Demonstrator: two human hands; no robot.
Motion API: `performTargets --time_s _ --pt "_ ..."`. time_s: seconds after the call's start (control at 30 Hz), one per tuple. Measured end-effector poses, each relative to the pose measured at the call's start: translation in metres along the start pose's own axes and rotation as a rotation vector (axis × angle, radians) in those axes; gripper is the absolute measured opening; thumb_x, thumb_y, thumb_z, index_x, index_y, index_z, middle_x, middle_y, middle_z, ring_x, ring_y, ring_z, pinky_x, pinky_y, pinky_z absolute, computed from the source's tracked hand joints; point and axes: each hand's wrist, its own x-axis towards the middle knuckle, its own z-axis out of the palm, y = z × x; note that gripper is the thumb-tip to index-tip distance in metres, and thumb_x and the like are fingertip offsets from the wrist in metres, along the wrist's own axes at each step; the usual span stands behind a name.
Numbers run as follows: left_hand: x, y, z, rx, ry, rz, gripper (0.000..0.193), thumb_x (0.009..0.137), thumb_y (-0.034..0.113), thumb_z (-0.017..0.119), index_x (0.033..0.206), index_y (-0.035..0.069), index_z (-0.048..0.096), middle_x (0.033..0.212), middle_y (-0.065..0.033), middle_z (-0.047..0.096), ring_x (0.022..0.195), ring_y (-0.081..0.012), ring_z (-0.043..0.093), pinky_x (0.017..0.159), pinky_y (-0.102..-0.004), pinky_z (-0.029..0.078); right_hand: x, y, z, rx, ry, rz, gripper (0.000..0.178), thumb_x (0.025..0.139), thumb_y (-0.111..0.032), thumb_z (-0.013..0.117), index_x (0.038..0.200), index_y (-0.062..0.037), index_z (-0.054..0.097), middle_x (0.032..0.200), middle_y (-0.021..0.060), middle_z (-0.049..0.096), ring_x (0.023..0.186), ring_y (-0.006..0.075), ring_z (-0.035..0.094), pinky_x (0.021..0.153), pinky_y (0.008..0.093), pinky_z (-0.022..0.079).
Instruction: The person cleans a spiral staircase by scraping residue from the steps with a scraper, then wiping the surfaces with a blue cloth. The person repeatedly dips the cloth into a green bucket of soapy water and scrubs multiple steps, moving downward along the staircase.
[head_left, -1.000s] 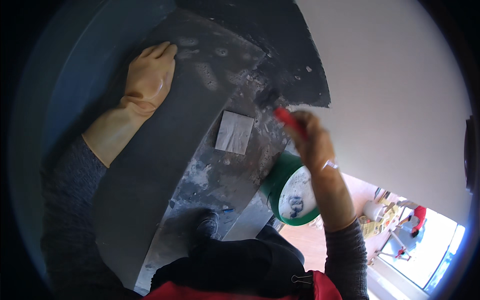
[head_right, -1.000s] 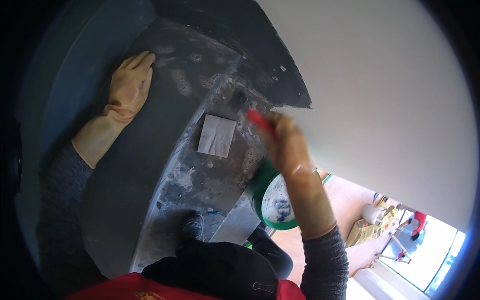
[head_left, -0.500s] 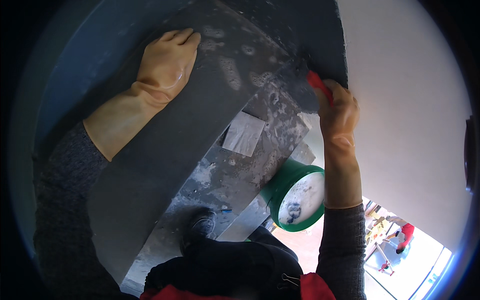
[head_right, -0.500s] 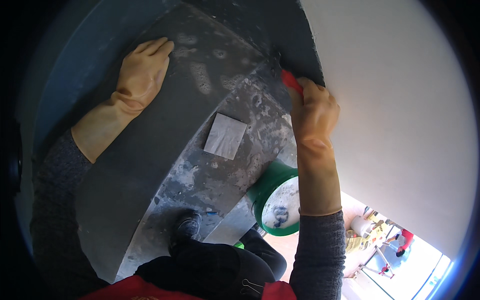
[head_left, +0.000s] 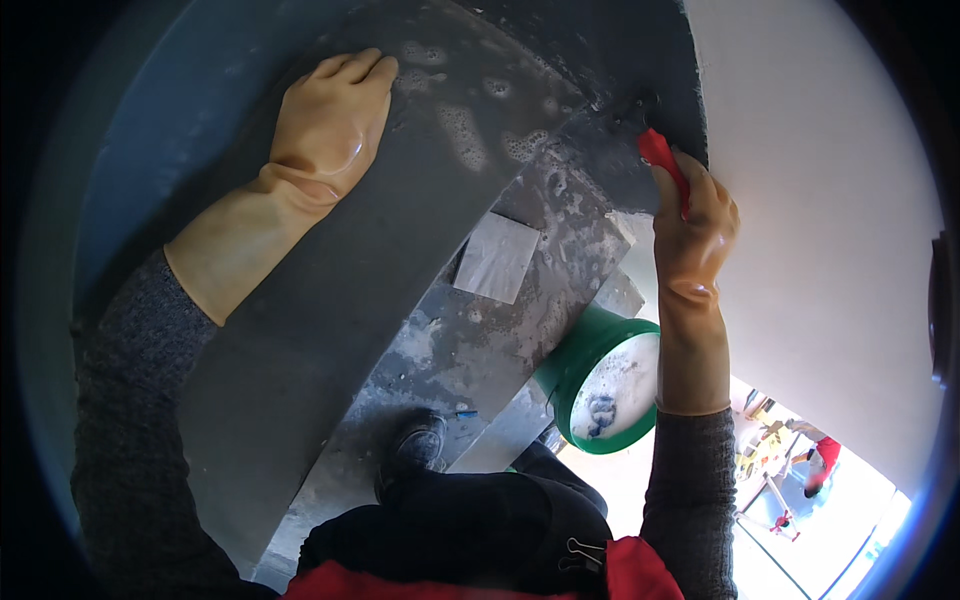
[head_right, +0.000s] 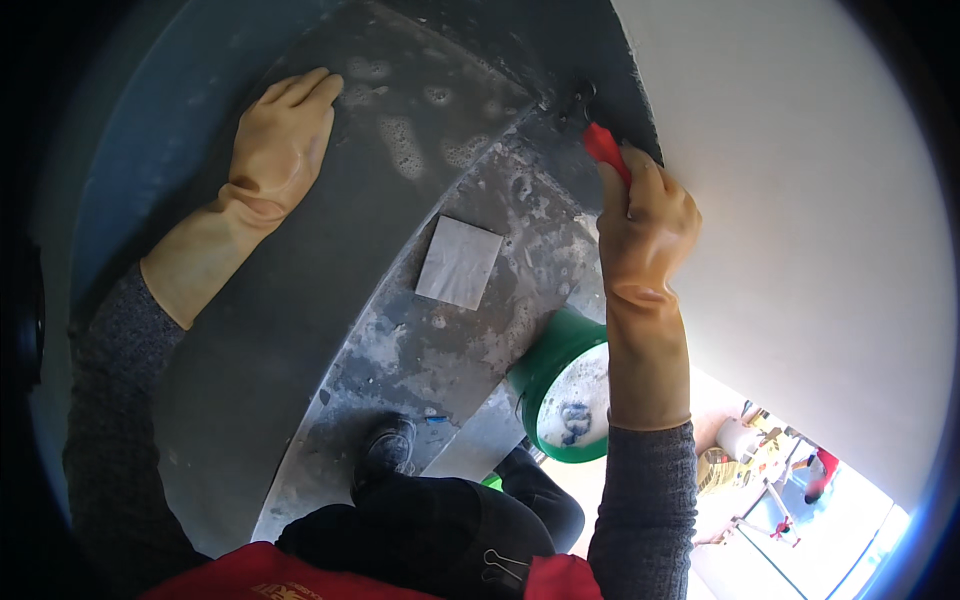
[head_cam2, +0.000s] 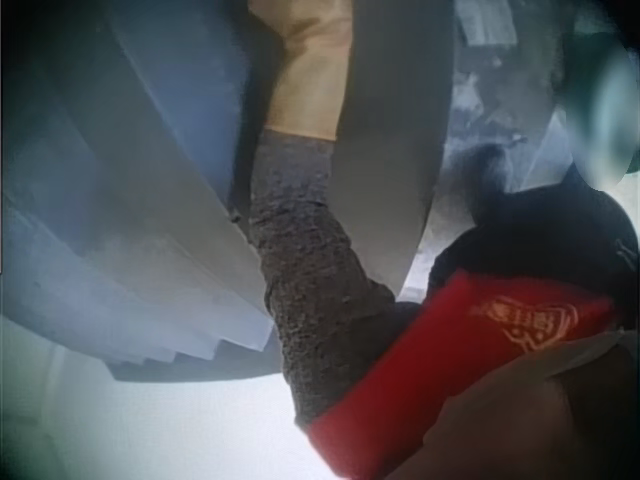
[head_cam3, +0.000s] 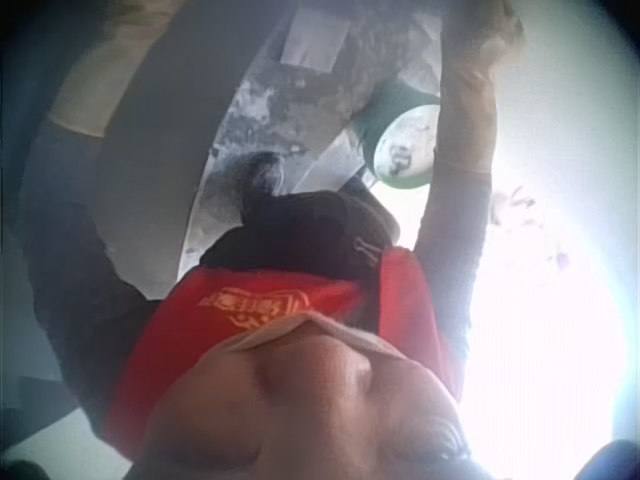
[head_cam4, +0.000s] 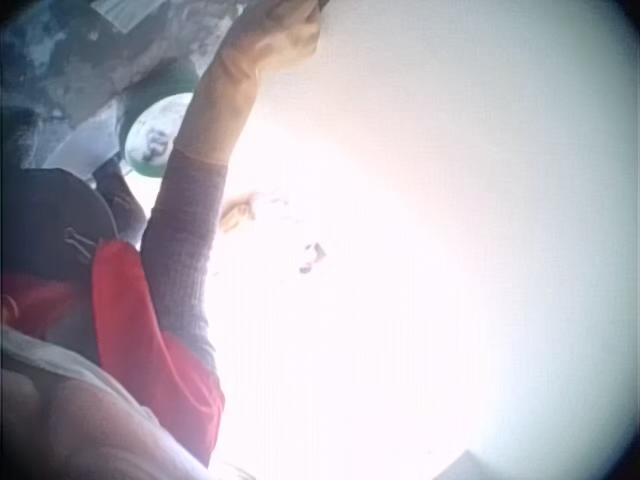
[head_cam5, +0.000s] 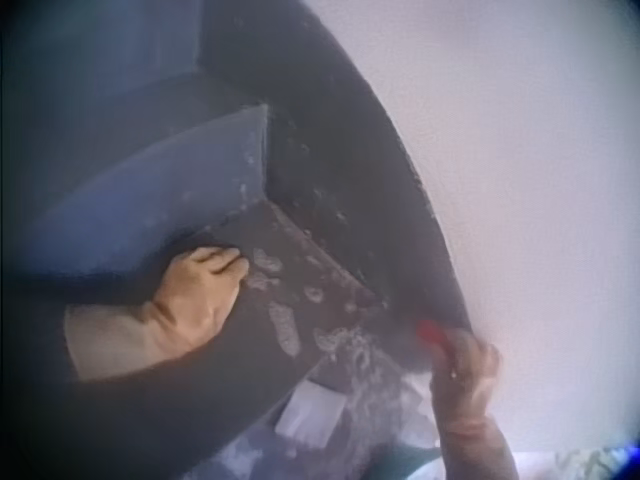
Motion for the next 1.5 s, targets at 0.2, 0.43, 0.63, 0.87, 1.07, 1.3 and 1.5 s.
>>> performTargets --time_s 0.2,0.43,0.63,0.87,1.07,1.3,1.5 --pt "-0.001 -0.001 0.003 0.000 0.003 0.004 0.031 0.094 0.004 0.067 0.125 -0.001 0.068 0.126 -0.0188 0.072 0.114 -0.0377 0.070 0.098 -0.0439 0.058 0.000 0.004 0.002 0.067 0.042 -0.045 0.020 0.081 -0.008 0.086 0.099 -0.0077 0.076 0.083 0.0126 0.075 0.071 0.0357 0.071 0.064 0.0415 0.056" --pt "0.000 -0.003 0.004 -0.058 0.055 0.031 0.029 0.096 0.005 0.066 0.123 -0.001 0.069 0.124 -0.0181 0.073 0.113 -0.0373 0.070 0.098 -0.0437 0.059 0.001 0.009 0.005 0.055 0.041 -0.049 0.021 0.080 -0.010 0.088 0.096 -0.0083 0.075 0.081 0.0119 0.074 0.070 0.0350 0.070 0.063 0.0410 0.055" --pt "0.000 -0.002 0.005 0.057 0.060 0.044 0.026 0.096 0.007 0.067 0.121 0.001 0.071 0.122 -0.0142 0.074 0.112 -0.0335 0.071 0.096 -0.0414 0.060 0.002 0.009 0.007 -0.041 -0.046 -0.040 0.021 0.082 -0.009 0.088 0.100 -0.0070 0.076 0.085 0.0141 0.075 0.072 0.0352 0.071 0.064 0.0395 0.056" --pt "0.001 -0.001 0.003 0.054 0.047 0.040 0.027 0.095 0.007 0.067 0.121 0.002 0.071 0.123 -0.0141 0.074 0.113 -0.0335 0.071 0.096 -0.0415 0.060 0.004 0.011 0.010 0.036 0.017 -0.048 0.018 0.082 -0.017 0.087 0.094 -0.0101 0.075 0.078 0.0090 0.072 0.069 0.0328 0.069 0.059 0.0398 0.053" --pt "-0.001 -0.002 0.005 0.072 0.060 0.024 0.025 0.097 0.010 0.067 0.120 0.003 0.072 0.123 -0.0151 0.074 0.113 -0.0348 0.071 0.096 -0.0422 0.060 0.003 0.013 0.011 0.001 0.080 -0.072 0.020 0.080 -0.015 0.089 0.092 -0.0100 0.074 0.078 0.0084 0.072 0.067 0.0321 0.068 0.058 0.0411 0.053" --pt "0.002 -0.001 0.002 0.046 0.043 0.025 0.025 0.098 0.010 0.067 0.121 0.002 0.072 0.122 -0.0162 0.075 0.114 -0.0355 0.071 0.097 -0.0429 0.060 -0.024 -0.005 -0.017 0.107 0.050 -0.211 0.032 0.078 -0.006 0.089 0.103 -0.0064 0.070 0.090 0.0080 0.075 0.067 0.0296 0.070 0.057 0.0398 0.054" --pt "0.000 -0.002 0.003 -0.009 0.050 0.058 0.029 0.096 0.004 0.066 0.125 -0.003 0.070 0.124 -0.0230 0.073 0.113 -0.0414 0.070 0.099 -0.0453 0.059 -0.187 -0.081 -0.074 0.415 -0.637 0.631 0.029 0.088 -0.025 0.086 0.109 -0.0061 0.077 0.099 0.0190 0.076 0.094 0.0414 0.072 0.086 0.0492 0.059"
